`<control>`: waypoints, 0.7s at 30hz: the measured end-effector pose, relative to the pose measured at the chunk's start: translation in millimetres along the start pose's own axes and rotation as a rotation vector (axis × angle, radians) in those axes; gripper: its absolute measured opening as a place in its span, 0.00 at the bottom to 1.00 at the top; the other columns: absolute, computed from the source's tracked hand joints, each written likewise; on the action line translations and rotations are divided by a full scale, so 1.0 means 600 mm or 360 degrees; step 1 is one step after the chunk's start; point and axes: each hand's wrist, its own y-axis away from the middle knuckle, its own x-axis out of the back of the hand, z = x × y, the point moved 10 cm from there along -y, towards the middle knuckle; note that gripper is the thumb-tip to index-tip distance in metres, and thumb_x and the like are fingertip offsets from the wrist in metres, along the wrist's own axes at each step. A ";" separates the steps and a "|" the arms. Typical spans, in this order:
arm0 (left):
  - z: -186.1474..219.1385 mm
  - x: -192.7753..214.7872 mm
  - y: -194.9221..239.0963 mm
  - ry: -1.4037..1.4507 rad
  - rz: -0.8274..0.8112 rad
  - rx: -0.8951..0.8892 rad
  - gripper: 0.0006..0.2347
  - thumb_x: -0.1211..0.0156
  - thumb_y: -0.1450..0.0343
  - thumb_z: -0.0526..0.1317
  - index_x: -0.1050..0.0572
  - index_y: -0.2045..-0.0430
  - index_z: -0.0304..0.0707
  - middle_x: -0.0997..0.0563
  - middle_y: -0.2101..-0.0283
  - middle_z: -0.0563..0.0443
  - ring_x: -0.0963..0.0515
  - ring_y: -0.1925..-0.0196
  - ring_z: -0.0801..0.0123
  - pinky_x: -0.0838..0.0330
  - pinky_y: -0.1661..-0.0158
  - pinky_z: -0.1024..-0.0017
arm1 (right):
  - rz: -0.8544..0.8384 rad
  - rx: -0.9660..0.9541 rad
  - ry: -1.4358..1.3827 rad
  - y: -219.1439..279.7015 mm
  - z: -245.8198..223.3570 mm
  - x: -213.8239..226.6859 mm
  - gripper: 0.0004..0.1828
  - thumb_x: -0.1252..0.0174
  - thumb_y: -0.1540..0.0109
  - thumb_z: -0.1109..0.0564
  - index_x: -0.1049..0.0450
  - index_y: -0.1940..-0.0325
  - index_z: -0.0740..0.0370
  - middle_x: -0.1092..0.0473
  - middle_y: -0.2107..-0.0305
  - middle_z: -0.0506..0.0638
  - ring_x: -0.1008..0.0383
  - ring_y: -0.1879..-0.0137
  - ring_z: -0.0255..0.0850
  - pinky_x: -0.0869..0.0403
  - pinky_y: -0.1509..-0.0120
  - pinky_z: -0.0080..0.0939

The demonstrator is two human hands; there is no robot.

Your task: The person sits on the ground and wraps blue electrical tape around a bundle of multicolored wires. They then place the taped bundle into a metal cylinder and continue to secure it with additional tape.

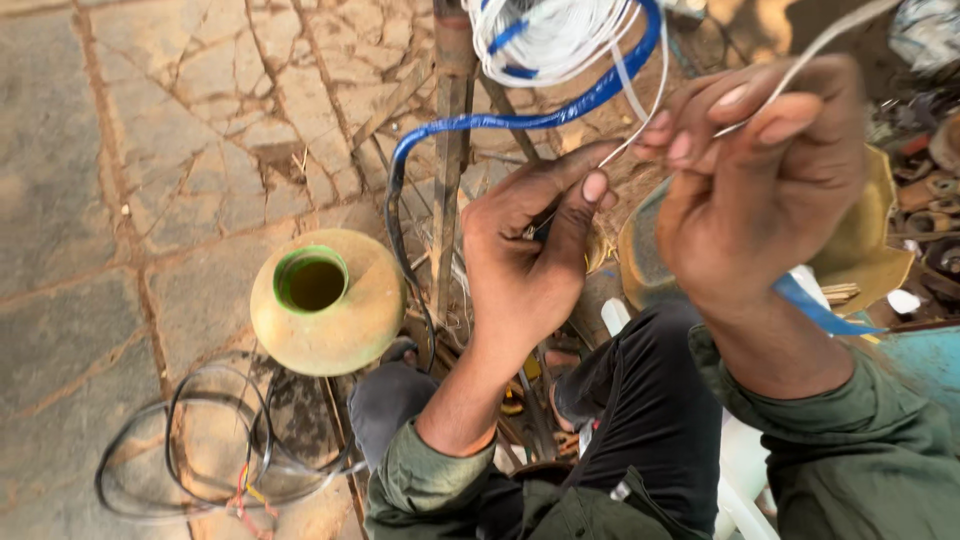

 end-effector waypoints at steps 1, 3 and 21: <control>0.001 0.000 0.003 0.0054 0.0011 -0.0039 0.07 0.38 0.20 0.30 0.20 0.49 0.32 0.16 0.67 0.51 0.21 0.69 0.78 0.28 0.65 0.81 | 0.0004 -0.0056 -0.0056 0.005 0.000 0.003 0.12 0.49 0.20 0.54 0.33 0.51 0.66 0.32 0.71 0.57 0.31 0.73 0.40 0.28 0.64 0.43; -0.001 0.004 0.007 0.0150 0.0045 -0.0052 0.07 0.39 0.20 0.30 0.21 0.48 0.30 0.15 0.65 0.50 0.19 0.65 0.78 0.25 0.62 0.82 | 0.0005 -0.0115 0.0000 0.009 -0.004 0.017 0.11 0.49 0.21 0.55 0.33 0.52 0.65 0.33 0.71 0.56 0.31 0.72 0.40 0.29 0.65 0.42; 0.008 0.036 0.004 0.0121 0.0255 0.0055 0.10 0.41 0.21 0.30 0.23 0.46 0.25 0.16 0.60 0.47 0.18 0.61 0.81 0.29 0.64 0.84 | 0.0355 -0.0416 0.0237 -0.113 0.028 0.073 0.05 0.41 0.31 0.63 0.28 0.61 0.58 0.34 0.72 0.45 0.35 0.71 0.33 0.35 0.71 0.32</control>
